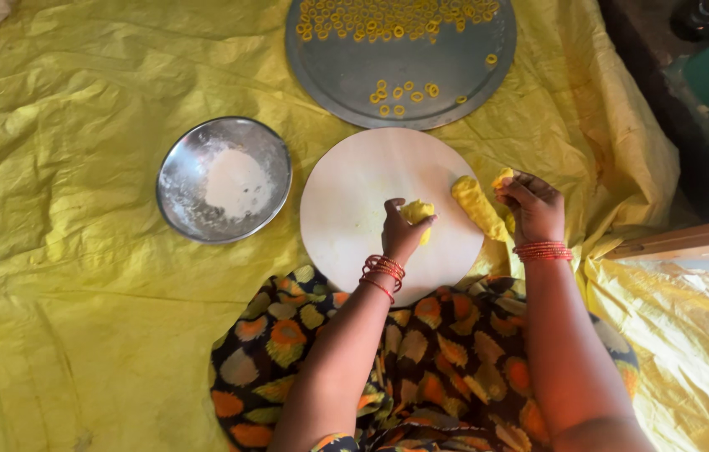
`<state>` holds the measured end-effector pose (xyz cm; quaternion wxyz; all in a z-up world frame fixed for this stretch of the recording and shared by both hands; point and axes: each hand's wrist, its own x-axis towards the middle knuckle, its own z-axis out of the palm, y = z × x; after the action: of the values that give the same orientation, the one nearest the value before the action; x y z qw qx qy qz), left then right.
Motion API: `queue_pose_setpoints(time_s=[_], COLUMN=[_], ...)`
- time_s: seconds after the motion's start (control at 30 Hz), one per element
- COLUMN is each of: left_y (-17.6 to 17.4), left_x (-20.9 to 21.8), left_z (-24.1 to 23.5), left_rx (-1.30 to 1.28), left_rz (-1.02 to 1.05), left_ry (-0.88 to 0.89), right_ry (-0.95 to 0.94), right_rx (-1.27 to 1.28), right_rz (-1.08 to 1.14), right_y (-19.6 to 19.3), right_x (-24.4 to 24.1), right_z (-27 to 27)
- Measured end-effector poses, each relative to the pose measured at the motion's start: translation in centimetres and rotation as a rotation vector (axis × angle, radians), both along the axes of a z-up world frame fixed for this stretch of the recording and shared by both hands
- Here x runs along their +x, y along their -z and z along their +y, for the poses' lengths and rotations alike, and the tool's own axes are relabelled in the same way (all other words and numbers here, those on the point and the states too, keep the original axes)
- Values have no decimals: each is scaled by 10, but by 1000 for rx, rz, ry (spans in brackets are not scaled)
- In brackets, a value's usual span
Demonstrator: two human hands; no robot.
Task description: The person rolls small pieces of yellow dough into thin ropes and forms them into rings, placing the finished rings onto a metal tray. The person works by hand on a wooden board over a yellow tarp, with a bowl of white powder nearby.
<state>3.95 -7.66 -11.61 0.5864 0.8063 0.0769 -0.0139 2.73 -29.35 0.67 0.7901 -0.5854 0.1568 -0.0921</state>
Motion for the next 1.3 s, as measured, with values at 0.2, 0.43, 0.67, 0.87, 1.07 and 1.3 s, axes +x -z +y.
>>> queue_pose_setpoints(time_s=[0.2,0.43,0.67,0.87,1.07,1.3], left_y=[-20,11,19,-15,-58,-88], left_x=[66,126,121,105,62,-3], left_z=[-41,-84,-86,-69,-38,23], left_rx=[333,721,919,696,-155,-352], left_rz=[-29,-81,-72,-122,-318,-39], left_ry=[155,604,700,612,412,295], right_ry=[118,270,282,121,-34,-422], right_rx=[150,281,338,298,103,-560], right_rz=[-94,-130,-127,-144,-47,-139], right_y=[-15,-23,-23,-13,13,12], right_x=[3,6,8,9,8,-11], right_z=[-4,-29,-32,-24,1,64])
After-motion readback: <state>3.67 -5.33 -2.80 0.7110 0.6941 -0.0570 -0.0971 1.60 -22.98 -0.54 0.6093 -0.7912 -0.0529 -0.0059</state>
